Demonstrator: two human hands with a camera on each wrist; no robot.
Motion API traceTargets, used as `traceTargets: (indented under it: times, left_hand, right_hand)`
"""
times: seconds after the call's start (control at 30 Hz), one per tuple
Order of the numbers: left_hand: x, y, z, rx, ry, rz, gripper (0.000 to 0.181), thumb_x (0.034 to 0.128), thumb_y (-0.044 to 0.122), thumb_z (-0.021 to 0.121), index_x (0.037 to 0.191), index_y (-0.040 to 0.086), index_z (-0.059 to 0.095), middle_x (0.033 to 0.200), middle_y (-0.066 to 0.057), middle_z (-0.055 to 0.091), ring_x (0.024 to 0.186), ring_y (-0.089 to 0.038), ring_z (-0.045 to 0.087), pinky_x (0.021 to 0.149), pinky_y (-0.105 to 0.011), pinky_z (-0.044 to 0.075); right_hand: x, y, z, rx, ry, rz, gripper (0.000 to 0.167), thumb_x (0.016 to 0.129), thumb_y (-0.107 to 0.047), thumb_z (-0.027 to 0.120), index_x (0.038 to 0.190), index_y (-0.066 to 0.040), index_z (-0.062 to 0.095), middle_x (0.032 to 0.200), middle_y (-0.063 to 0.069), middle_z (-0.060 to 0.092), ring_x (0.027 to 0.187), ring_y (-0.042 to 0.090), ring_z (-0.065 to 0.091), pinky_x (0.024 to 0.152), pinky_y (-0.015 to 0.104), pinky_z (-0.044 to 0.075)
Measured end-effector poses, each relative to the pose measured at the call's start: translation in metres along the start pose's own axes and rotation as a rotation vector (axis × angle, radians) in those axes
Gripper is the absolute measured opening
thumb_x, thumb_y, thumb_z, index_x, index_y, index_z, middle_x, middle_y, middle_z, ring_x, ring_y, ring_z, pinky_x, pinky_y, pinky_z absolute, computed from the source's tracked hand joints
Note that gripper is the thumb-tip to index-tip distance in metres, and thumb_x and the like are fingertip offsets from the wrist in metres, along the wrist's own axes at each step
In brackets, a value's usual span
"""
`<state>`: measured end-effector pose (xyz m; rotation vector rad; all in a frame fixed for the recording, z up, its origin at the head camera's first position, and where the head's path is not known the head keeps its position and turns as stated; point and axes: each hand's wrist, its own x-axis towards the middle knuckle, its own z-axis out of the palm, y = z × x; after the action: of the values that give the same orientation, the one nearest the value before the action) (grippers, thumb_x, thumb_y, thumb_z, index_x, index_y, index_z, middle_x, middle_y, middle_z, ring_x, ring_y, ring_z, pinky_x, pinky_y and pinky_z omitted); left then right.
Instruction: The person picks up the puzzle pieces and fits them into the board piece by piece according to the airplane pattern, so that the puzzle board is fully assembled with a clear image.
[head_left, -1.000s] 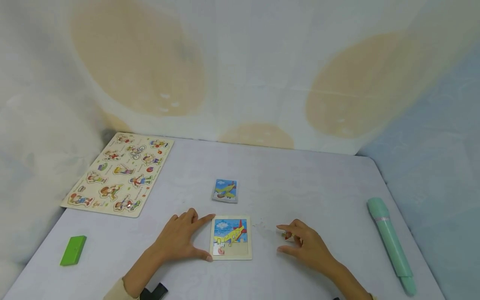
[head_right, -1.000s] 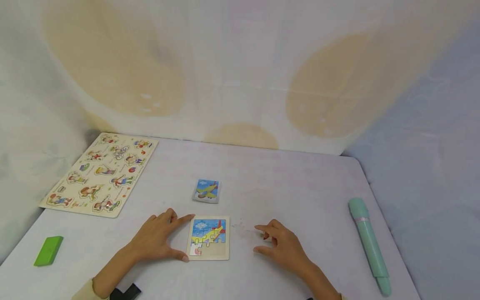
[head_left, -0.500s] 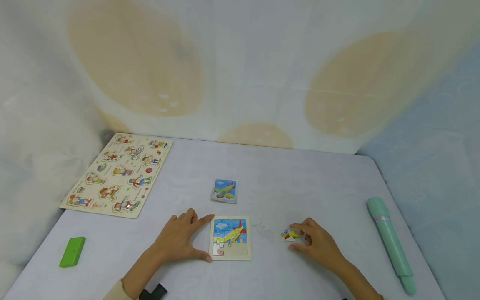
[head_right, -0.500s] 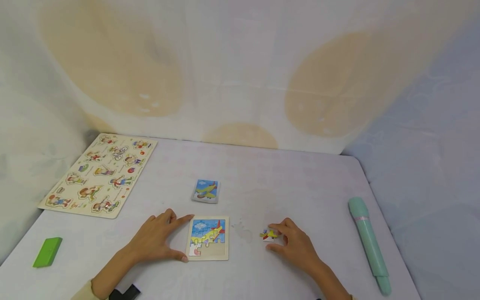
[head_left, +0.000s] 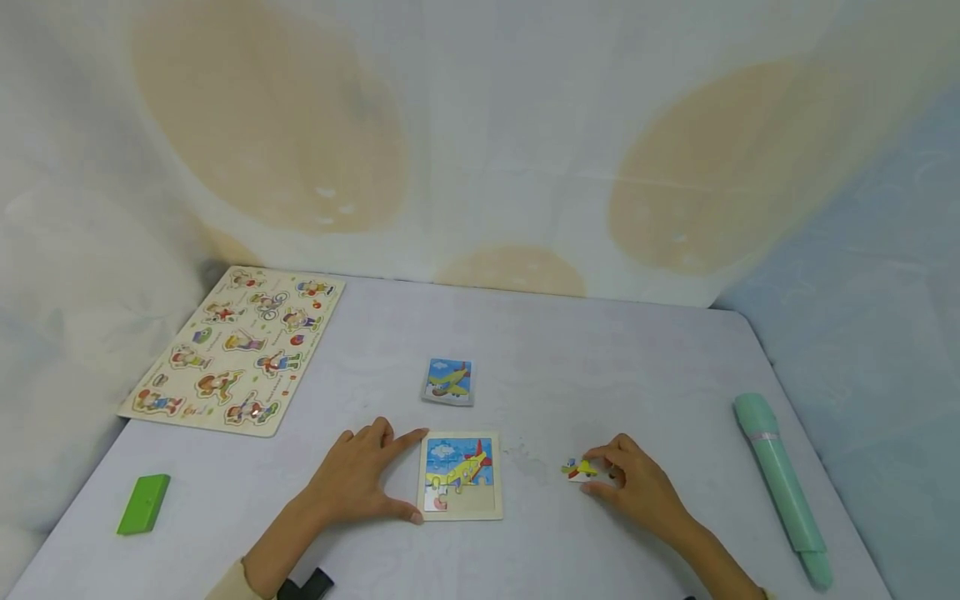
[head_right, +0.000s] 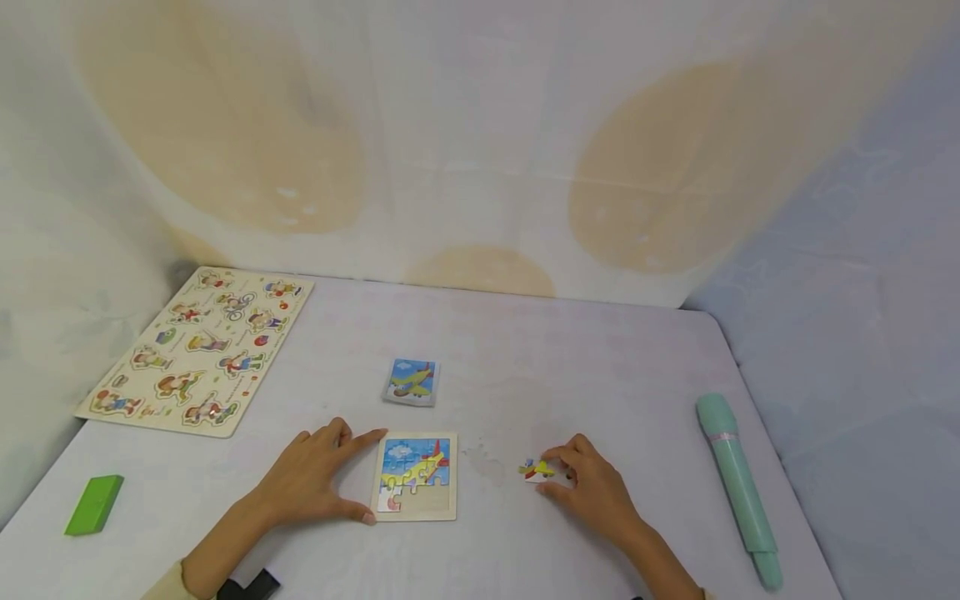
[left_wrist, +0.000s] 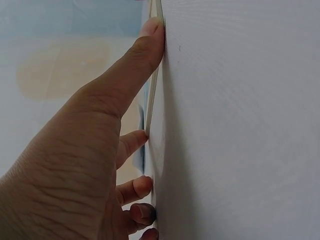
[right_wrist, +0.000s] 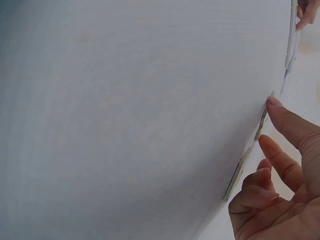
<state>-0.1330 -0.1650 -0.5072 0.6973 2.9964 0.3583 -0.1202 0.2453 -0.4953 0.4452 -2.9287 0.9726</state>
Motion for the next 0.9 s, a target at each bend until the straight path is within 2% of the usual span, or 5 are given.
traceTargets:
  times: [0.17,0.37,0.6,0.9]
  left_hand:
    - [-0.0002,0.0,-0.0005,0.002,0.004,0.005,0.109,0.0536,0.098,0.055,0.145,0.038,0.049,0.091,0.008,0.034,0.077,-0.007,0.034,0.069,-0.029,0.026]
    - [-0.0005,0.0008,-0.0023,-0.008,-0.002,0.004,0.108,0.0543,0.096,0.058,0.145,0.038,0.049,0.091,0.007,0.034,0.078,-0.008,0.035,0.069,-0.03,0.026]
    - [-0.0004,0.0011,-0.003,-0.005,0.002,0.008,0.108,0.0548,0.095,0.058,0.145,0.037,0.05,0.091,0.007,0.034,0.078,-0.008,0.035,0.069,-0.029,0.026]
    - [-0.0007,0.001,-0.0022,-0.006,0.006,0.006,0.108,0.0539,0.096,0.057,0.145,0.038,0.05,0.09,0.007,0.033,0.077,-0.007,0.034,0.069,-0.029,0.025]
  right_hand:
    - [0.0008,-0.001,0.0019,-0.004,-0.014,0.018,0.031,0.071,-0.014,0.088,0.098,-0.013,0.072,0.087,-0.006,0.048,0.068,0.0,0.038,0.057,0.019,0.039]
    - [0.0012,-0.0015,0.0033,-0.052,-0.016,-0.004,0.027,0.072,-0.016,0.088,0.095,-0.013,0.073,0.086,-0.008,0.045,0.07,0.0,0.037,0.059,0.019,0.038]
    - [-0.0015,-0.0006,0.0039,-0.087,0.03,-0.082,0.026,0.072,-0.017,0.088,0.094,-0.013,0.074,0.088,-0.01,0.048,0.069,-0.001,0.037,0.055,0.018,0.036]
    - [-0.0023,0.0021,0.0051,-0.024,0.104,-0.209,0.029,0.067,-0.01,0.09,0.091,-0.011,0.073,0.086,-0.01,0.048,0.066,-0.001,0.037,0.053,0.016,0.035]
